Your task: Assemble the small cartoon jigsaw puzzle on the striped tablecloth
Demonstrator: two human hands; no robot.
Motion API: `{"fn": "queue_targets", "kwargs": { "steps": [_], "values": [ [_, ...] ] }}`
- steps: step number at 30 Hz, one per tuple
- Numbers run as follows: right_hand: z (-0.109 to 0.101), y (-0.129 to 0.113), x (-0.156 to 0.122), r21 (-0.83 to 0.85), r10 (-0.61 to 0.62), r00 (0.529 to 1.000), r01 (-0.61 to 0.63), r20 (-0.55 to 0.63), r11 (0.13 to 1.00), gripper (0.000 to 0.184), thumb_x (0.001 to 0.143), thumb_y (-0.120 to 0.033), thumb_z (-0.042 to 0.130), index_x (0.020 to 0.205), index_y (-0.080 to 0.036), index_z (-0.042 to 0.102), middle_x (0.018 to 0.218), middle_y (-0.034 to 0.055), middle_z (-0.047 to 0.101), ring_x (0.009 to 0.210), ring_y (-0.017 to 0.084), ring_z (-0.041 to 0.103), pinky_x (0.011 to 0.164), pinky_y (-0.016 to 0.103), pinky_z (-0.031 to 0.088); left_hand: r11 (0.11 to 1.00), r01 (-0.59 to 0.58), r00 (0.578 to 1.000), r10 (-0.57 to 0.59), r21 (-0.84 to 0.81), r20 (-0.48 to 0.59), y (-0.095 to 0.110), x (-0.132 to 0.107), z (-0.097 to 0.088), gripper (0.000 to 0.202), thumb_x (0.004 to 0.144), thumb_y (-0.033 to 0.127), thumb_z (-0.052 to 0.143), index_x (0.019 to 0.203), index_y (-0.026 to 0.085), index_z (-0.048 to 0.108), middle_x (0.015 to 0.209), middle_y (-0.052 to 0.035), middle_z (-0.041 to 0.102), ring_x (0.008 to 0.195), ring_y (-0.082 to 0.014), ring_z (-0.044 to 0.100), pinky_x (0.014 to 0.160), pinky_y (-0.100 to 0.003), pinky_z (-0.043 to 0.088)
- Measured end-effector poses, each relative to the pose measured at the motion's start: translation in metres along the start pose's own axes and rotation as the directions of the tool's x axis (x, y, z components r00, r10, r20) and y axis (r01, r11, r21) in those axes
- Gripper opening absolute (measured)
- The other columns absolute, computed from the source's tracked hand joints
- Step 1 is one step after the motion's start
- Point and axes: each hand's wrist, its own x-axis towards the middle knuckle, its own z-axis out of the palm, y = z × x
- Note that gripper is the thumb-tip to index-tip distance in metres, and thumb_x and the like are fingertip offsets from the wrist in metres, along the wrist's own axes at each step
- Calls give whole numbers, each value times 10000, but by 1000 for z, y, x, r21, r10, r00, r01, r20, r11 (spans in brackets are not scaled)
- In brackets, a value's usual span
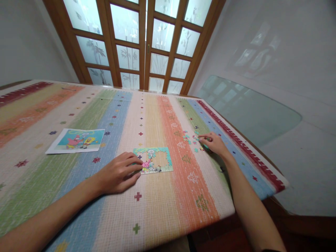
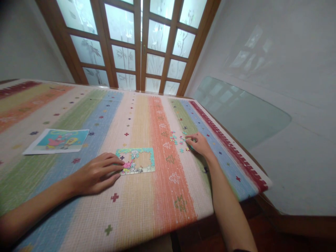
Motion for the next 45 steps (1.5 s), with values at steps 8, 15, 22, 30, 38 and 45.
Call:
{"fn": "queue_targets", "kwargs": {
  "steps": [8,15,22,30,38,45],
  "values": [
    [2,-4,-1,90,13,999,-18,45,996,351,744,-558,707,767,-210,744,808,99,691,755,243,623,725,378,496,1000,-17,1000,17,10,-11,1,2,-1,211,972,158,562,1125,173,707,1066,-92,753,988,-240,672,883,-418,578],
    [-3,-19,-3,315,142,981,-178,133,932,444,702,-628,745,771,-190,715,703,74,704,631,203,607,595,333,461,1000,-20,1000,20,8,-5,0,0,-1,225,973,165,555,1137,177,708,1070,-98,750,981,-243,672,878,-425,574],
    [-2,-30,-6,433,130,975,-197,178,880,445,663,-597,814,861,-199,796,812,97,779,672,212,647,613,343,498,1000,-7,1000,7,-1,3,0,1,0,221,971,165,557,1128,183,712,1060,-94,751,975,-238,671,878,-421,569],
    [-11,-25,-6,224,99,986,-127,135,966,363,765,-494,676,931,-210,830,803,89,765,674,223,635,622,348,475,1000,-2,1000,2,3,13,0,0,-1,221,976,172,556,1138,182,706,1067,-93,751,978,-238,673,883,-426,572],
    [-35,-7,-14,77,-18,958,-4,285,997,240,676,-429,761,812,-238,812,861,90,724,745,241,610,702,368,494,1000,8,1000,-8,-4,6,1,1,-2,220,965,169,569,1126,189,718,1065,-91,757,976,-238,679,882,-419,574],
    [-29,11,-13,-76,-21,987,33,157,997,289,706,-383,770,954,-240,814,943,126,717,827,287,620,808,429,511,1000,-3,1000,3,8,-5,0,0,-1,225,971,168,565,1136,191,716,1066,-88,760,973,-241,683,881,-422,576]
  ]
}}
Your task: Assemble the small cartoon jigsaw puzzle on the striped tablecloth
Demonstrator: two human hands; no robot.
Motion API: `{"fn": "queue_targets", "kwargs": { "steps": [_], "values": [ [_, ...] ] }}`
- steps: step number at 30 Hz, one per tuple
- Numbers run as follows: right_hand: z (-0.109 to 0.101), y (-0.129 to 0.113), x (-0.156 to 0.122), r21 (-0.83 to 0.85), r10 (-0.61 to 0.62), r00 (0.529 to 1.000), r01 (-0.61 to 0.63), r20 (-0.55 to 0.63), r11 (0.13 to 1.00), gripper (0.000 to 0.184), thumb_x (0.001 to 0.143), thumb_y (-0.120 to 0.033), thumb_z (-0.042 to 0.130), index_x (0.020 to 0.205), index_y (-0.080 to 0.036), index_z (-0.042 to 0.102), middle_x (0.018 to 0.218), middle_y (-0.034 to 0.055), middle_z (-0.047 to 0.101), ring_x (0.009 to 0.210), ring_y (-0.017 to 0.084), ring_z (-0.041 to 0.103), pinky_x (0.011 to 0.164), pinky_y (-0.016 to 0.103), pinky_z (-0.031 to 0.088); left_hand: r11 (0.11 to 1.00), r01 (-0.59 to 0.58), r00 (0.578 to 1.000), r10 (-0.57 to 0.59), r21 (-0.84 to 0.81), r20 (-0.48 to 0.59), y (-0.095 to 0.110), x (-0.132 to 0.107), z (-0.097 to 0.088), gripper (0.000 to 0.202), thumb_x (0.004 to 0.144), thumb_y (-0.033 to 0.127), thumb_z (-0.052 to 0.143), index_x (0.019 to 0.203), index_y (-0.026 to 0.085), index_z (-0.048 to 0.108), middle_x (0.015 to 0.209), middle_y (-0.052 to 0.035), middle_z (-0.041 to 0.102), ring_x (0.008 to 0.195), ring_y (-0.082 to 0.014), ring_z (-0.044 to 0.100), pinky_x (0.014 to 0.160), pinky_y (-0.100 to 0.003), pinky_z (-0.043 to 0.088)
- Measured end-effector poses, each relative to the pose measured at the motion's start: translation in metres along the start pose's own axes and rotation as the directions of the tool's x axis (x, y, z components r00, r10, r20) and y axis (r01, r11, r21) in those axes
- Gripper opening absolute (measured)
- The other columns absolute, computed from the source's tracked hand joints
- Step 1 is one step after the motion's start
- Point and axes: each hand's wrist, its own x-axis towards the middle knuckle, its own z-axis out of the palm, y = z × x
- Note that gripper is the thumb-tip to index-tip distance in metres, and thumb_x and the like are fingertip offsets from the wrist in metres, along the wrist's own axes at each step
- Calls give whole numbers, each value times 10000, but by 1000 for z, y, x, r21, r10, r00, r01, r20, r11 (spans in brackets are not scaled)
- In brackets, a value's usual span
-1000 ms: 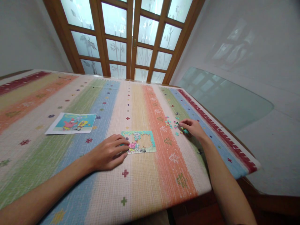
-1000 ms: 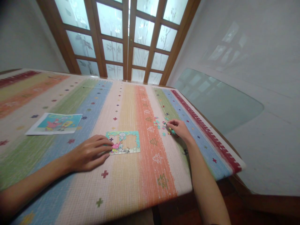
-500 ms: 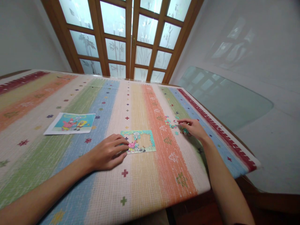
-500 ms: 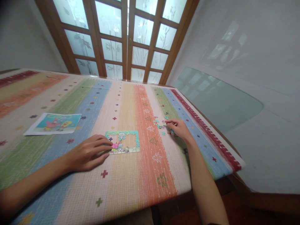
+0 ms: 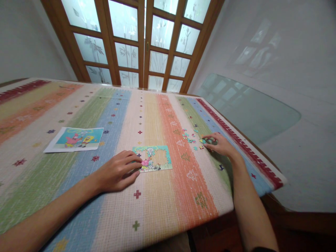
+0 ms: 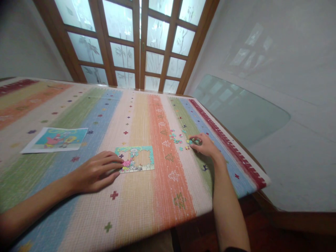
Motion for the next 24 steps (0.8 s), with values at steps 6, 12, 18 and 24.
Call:
{"fn": "queue_targets", "kwargs": {
  "steps": [6,12,18,24],
  "values": [
    [6,19,0,-55,43,991,-51,-127,997,249,837,-359,628,948,-223,804,949,133,691,884,297,625,853,442,518,1000,-3,1000,3,4,-5,0,0,-1,228,958,167,576,1131,191,722,1065,-87,763,967,-241,685,878,-421,579],
    [8,19,-2,-47,38,998,-40,-53,998,295,779,-374,731,1022,-226,809,1000,146,680,874,287,614,834,434,536,1000,-10,1000,10,15,14,-2,-1,0,217,979,170,561,1145,186,700,1087,-89,756,971,-240,678,886,-423,571],
    [10,19,-1,-59,51,999,-52,-18,997,412,787,-442,751,1135,-224,785,1129,163,672,977,326,632,910,485,522,1000,-13,1000,13,14,17,-1,-1,1,215,983,169,557,1145,169,698,1082,-90,750,974,-242,672,886,-427,561],
    [20,21,6,-151,126,986,-142,-111,978,393,889,-385,607,1192,-190,766,1107,167,685,1069,337,621,1035,530,452,1000,-12,1000,12,5,18,-2,-1,1,209,986,177,550,1132,173,701,1072,-89,752,957,-239,675,871,-420,557]
  ]
}}
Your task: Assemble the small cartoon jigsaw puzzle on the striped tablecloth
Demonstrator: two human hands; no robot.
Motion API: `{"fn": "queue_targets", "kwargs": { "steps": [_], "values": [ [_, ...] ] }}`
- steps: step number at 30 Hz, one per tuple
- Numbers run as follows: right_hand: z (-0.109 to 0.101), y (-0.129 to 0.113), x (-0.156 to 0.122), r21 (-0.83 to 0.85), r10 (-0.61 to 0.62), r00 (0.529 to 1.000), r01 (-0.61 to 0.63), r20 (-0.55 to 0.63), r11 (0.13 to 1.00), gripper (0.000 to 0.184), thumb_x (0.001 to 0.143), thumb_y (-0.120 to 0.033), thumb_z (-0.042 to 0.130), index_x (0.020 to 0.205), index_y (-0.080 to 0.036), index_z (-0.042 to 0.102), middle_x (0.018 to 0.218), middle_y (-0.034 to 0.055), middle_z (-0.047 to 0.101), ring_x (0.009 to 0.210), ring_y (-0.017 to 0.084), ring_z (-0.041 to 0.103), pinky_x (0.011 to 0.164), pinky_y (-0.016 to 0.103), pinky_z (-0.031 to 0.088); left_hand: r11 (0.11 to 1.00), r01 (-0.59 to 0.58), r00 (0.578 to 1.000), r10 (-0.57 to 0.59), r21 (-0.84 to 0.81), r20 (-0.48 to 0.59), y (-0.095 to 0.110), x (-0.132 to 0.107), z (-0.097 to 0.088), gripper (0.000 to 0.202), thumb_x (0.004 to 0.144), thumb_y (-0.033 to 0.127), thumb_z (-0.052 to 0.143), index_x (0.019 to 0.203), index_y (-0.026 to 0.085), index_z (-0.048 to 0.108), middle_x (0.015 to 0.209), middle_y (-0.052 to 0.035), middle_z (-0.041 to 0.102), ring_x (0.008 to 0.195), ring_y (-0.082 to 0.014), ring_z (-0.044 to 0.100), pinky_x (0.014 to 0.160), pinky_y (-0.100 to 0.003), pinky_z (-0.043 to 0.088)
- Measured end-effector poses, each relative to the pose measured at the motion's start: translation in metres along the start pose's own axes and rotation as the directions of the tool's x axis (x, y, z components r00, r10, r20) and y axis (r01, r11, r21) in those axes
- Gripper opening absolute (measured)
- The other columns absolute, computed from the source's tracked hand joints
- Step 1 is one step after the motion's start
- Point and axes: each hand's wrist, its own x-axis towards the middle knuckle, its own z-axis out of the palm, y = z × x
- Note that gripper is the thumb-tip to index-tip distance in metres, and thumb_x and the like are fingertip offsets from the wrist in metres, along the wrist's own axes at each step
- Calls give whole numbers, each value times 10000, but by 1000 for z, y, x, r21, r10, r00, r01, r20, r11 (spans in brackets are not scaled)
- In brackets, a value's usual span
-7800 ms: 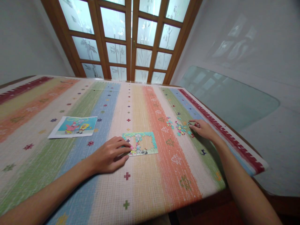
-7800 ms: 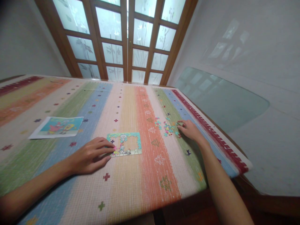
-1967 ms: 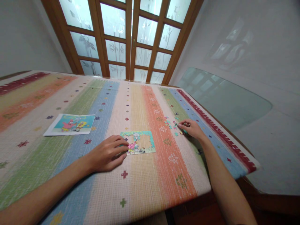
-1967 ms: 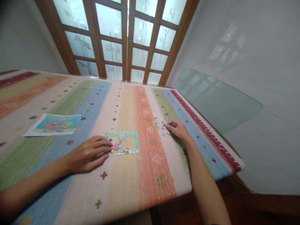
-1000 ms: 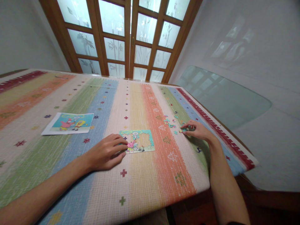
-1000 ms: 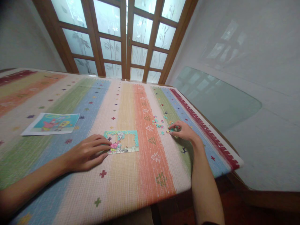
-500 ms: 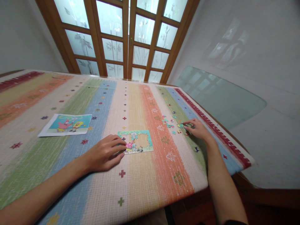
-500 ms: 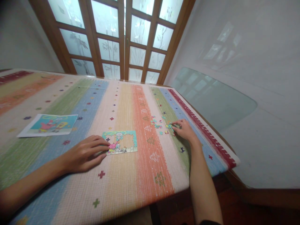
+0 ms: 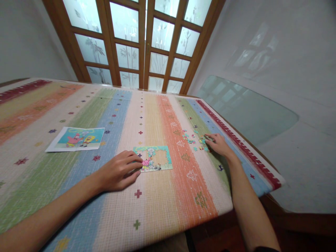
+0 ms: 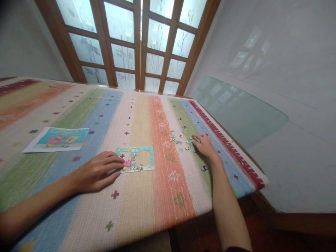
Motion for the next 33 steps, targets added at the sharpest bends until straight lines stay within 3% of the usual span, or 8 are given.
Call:
{"fn": "queue_targets", "kwargs": {
  "steps": [10,17,21,28,33],
  "values": [
    [-1,-4,2,74,-55,998,54,17,996,199,822,-322,645,918,-197,765,956,125,725,930,291,641,905,435,516,1000,-2,1000,2,18,-1,0,0,0,198,992,181,549,1121,168,699,1076,-89,752,961,-243,672,878,-428,560],
    [4,-16,5,107,-46,998,49,-30,993,244,838,-345,626,945,-191,782,954,134,740,945,294,654,898,435,513,1000,-6,1000,6,22,0,0,0,0,200,992,177,546,1126,169,695,1072,-89,750,960,-241,673,881,-430,564],
    [5,-21,6,130,-3,999,8,-38,992,226,805,-357,645,873,-187,778,909,127,732,829,265,649,824,404,524,1000,-4,1000,4,18,0,1,0,0,205,993,182,542,1133,169,693,1073,-90,750,958,-242,674,879,-435,567],
    [1,-27,4,310,36,997,-15,-64,950,164,731,-381,661,772,-225,692,802,80,730,743,243,645,739,376,522,1000,8,1000,-8,9,5,0,0,0,212,988,180,546,1132,175,701,1078,-89,756,959,-243,678,877,-436,566],
    [-4,-41,-1,493,23,999,0,-42,870,314,740,-510,699,832,-211,716,770,67,732,654,213,628,652,346,504,1000,12,1000,-12,4,2,0,-1,0,212,986,179,548,1135,173,700,1082,-93,756,967,-245,678,885,-438,563]
  ]
}}
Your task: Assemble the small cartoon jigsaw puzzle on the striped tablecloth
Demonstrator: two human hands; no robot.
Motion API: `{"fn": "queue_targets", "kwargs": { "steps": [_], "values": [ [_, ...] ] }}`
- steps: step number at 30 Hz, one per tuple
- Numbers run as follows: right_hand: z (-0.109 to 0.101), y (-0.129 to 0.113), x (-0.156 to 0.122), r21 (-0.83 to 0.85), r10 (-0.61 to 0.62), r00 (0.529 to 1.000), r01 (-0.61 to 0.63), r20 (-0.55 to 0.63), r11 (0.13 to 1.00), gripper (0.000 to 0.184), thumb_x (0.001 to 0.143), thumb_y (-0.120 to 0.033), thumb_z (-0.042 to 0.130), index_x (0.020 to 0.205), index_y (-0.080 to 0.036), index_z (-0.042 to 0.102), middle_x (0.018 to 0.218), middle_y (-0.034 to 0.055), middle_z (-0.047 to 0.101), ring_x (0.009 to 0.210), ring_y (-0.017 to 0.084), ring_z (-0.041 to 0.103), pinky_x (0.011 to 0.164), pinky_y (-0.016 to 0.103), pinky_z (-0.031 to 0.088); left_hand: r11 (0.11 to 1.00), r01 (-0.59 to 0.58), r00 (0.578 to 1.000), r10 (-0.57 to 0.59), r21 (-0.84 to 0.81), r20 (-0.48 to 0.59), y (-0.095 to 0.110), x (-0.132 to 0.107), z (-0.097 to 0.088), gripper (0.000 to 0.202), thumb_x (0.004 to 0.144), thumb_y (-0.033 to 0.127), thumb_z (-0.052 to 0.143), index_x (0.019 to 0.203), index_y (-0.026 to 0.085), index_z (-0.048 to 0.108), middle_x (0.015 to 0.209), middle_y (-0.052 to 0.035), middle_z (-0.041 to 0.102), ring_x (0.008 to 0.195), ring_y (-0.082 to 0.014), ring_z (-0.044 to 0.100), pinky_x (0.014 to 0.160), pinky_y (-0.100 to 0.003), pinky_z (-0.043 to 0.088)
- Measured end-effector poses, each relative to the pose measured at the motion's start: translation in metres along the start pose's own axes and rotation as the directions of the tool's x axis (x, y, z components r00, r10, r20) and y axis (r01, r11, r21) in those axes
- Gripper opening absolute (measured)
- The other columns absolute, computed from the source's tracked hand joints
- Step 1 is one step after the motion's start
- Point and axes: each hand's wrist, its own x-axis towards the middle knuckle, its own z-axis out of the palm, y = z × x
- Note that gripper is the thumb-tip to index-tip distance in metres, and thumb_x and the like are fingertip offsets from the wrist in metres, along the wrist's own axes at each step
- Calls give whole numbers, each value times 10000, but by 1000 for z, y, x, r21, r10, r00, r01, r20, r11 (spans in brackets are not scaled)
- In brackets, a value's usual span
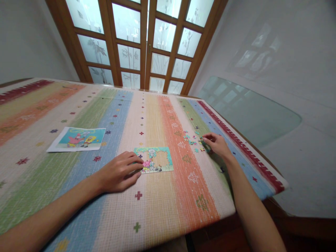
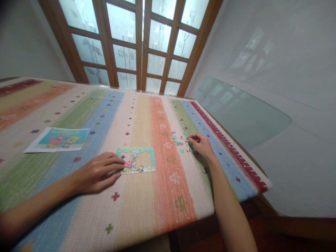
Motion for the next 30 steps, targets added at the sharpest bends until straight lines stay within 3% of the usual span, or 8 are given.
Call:
{"fn": "queue_targets", "kwargs": {
  "steps": [3,6,11,13,21,25,30],
  "values": [
    [7,-17,-4,123,-38,996,28,84,992,380,780,-551,708,915,-199,753,816,72,752,670,205,656,641,331,511,1000,5,1000,-5,-9,0,1,0,0,217,981,177,550,1132,179,706,1078,-93,758,964,-243,679,886,-434,561],
    [19,-39,-10,207,-135,955,80,264,975,353,817,-530,716,934,-202,775,861,83,771,771,220,714,703,342,545,1000,15,1000,-16,-12,-9,2,1,0,218,977,178,556,1127,185,714,1070,-93,759,952,-238,679,882,-427,562],
    [47,-83,-29,329,-242,763,41,600,944,275,923,-460,677,1001,-204,744,949,85,787,808,199,740,743,350,573,1000,10,1000,-10,-5,5,1,1,0,224,985,185,546,1142,184,706,1077,-94,756,958,-239,680,890,-433,563],
    [58,-99,-37,336,-281,708,66,648,940,222,952,-411,663,984,-200,724,930,71,781,808,186,730,770,347,568,1000,13,1000,-13,-6,10,0,-1,1,228,985,190,547,1151,188,704,1084,-94,754,964,-241,678,895,-438,562],
    [98,-142,-50,280,-330,662,184,673,942,106,964,-260,661,1032,-195,710,944,53,763,824,166,685,768,310,540,1000,6,1000,-6,0,15,1,-1,1,222,990,182,542,1146,170,700,1078,-102,749,951,-245,674,874,-438,557],
    [110,-153,-46,231,-340,683,250,647,940,126,947,-194,642,1058,-187,700,901,46,754,795,168,676,769,314,534,1000,8,1000,-8,2,17,1,0,1,215,988,172,541,1131,163,701,1081,-104,747,965,-247,675,885,-435,554],
    [119,-157,-44,209,-311,701,230,642,950,153,937,-143,608,1058,-195,686,848,27,742,745,156,657,711,292,519,1000,1,1000,-1,7,8,0,0,3,210,991,171,539,1129,160,697,1076,-106,746,958,-246,675,882,-433,549]
  ]
}}
